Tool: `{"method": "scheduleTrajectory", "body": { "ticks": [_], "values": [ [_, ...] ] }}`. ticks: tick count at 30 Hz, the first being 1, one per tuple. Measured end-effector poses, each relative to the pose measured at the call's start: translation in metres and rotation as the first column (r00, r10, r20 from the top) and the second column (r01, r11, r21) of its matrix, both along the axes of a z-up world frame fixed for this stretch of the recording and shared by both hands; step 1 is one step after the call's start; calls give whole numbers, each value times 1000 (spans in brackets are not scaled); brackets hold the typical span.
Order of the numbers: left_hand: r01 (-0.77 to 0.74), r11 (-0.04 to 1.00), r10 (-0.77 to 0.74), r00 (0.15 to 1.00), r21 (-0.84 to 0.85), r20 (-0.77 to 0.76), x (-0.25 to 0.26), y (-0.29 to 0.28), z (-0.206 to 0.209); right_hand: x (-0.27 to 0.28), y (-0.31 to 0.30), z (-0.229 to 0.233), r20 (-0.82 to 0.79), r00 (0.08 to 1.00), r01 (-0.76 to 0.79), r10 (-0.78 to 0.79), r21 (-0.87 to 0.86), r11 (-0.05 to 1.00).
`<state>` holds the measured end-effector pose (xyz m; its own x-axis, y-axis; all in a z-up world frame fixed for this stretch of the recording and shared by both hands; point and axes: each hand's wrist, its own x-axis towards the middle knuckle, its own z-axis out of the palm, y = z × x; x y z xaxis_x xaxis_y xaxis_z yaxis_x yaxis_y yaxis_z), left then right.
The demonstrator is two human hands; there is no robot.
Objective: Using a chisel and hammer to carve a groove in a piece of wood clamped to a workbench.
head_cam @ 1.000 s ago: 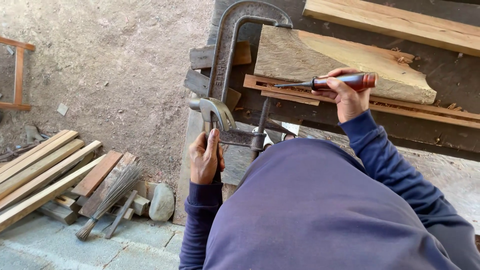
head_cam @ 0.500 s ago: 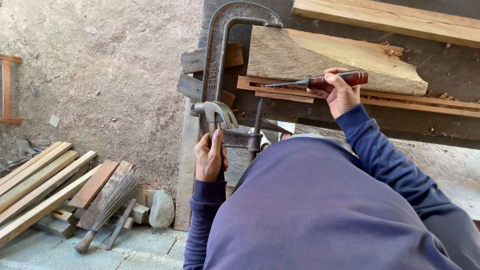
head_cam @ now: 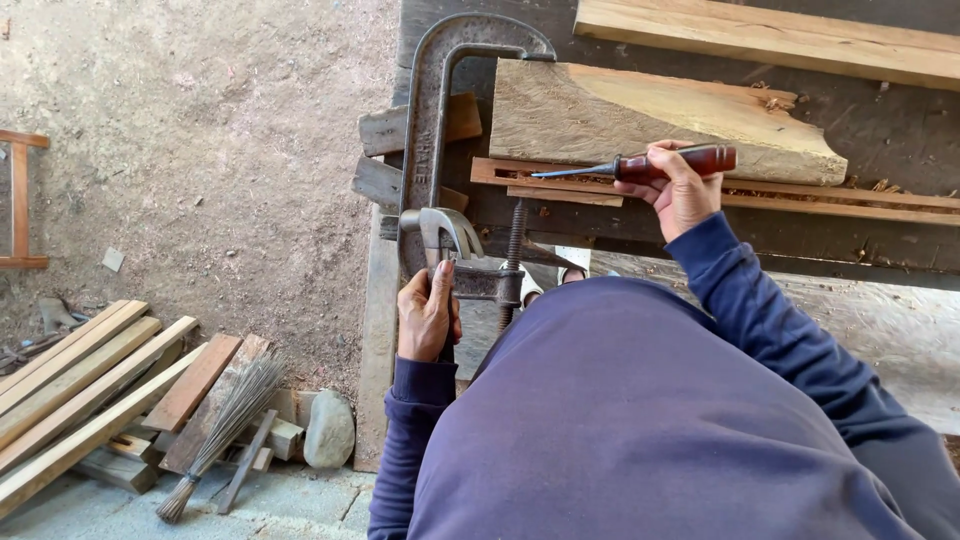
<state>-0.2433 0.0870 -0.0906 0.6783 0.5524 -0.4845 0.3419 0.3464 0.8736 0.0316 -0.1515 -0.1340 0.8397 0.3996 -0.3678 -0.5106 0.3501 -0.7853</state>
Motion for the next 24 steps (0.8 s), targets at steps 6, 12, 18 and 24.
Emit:
{"method": "scheduleTrajectory", "body": {
  "ticks": [6,12,18,24],
  "values": [
    [35,999,-35,999,4,-6,3,-3,-5,10,23,-1,71,997,46,-38,-105,993],
    [82,996,-82,996,19,-24,11,-5,-10,8,64,12,509,856,-7,84,-152,988],
    [84,996,-84,996,16,-29,9,-6,-3,0,86,16,622,772,-198,132,38,980],
    [50,996,-45,996,70,-75,-14,3,-10,24,-22,19,602,798,10,-6,-3,1000]
  ]
}}
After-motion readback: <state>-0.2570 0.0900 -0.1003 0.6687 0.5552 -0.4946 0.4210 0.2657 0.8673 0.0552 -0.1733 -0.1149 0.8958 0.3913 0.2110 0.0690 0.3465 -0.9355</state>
